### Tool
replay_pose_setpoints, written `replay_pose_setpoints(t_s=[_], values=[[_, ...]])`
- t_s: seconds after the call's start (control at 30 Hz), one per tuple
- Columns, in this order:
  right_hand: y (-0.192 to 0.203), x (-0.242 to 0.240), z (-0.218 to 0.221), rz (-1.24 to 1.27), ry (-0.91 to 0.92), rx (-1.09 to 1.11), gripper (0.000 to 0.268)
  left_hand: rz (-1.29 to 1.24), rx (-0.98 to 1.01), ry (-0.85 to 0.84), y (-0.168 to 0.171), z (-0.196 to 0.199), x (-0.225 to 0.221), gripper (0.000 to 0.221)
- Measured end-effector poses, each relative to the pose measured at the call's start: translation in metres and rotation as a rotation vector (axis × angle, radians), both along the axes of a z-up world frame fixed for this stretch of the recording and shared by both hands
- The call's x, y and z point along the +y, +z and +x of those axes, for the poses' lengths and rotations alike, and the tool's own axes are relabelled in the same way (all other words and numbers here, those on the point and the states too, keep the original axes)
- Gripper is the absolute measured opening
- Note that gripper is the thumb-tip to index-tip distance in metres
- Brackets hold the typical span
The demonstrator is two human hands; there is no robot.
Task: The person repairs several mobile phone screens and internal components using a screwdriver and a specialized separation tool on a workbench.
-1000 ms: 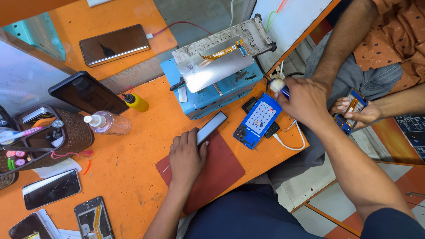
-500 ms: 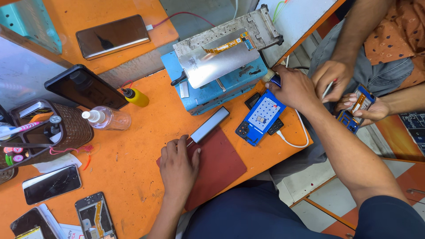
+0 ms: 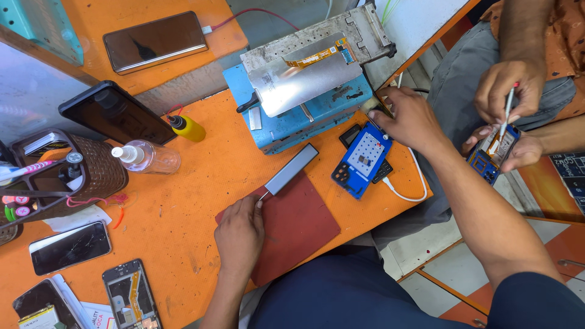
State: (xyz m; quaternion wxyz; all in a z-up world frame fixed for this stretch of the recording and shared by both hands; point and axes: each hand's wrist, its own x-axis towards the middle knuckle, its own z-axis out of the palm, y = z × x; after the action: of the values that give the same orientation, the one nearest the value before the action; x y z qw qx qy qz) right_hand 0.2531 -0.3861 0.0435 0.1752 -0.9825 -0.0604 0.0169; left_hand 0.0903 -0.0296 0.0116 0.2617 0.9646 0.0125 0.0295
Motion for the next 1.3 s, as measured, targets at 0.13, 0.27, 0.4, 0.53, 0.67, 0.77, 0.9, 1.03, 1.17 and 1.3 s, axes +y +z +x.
replay_pose_setpoints(t_s=[0.13, 0.27, 0.4, 0.53, 0.67, 0.77, 0.9, 1.03, 1.17, 1.3], values=[[0.016, 0.009, -0.045, 0.086, 0.103, -0.319, 0.033, -0.062, 0.005, 0.009, 0.006, -0.005, 0.005, 0.015], [0.025, 0.016, -0.082, 0.076, 0.253, -0.242, 0.037, -0.075, 0.047, 0.030, 0.006, -0.016, 0.009, 0.016], [0.025, 0.009, -0.084, -0.054, 0.389, -0.034, 0.066, -0.073, 0.081, 0.048, 0.003, -0.026, 0.016, 0.016], [0.027, 0.006, -0.077, -0.146, 0.439, 0.056, 0.083, -0.039, 0.128, 0.118, 0.002, -0.032, 0.027, 0.017], [0.024, 0.012, -0.053, -0.248, 0.512, 0.122, 0.094, -0.022, 0.146, 0.130, 0.002, -0.036, 0.036, 0.018], [0.024, 0.017, -0.035, -0.330, 0.574, 0.164, 0.098, -0.022, 0.162, 0.137, 0.002, -0.037, 0.037, 0.019], [0.030, 0.029, -0.027, -0.437, 0.631, 0.235, 0.104, -0.050, 0.165, 0.153, 0.000, -0.041, 0.039, 0.019], [0.033, 0.045, -0.029, -0.433, 0.685, 0.257, 0.105, -0.060, 0.134, 0.158, 0.001, -0.044, 0.046, 0.019], [0.034, 0.058, -0.032, -0.497, 0.749, 0.178, 0.089, -0.068, 0.176, 0.190, 0.007, -0.050, 0.052, 0.019], [0.034, 0.067, -0.039, -0.511, 0.723, 0.119, 0.083, -0.060, 0.252, 0.232, 0.011, -0.060, 0.059, 0.020]])
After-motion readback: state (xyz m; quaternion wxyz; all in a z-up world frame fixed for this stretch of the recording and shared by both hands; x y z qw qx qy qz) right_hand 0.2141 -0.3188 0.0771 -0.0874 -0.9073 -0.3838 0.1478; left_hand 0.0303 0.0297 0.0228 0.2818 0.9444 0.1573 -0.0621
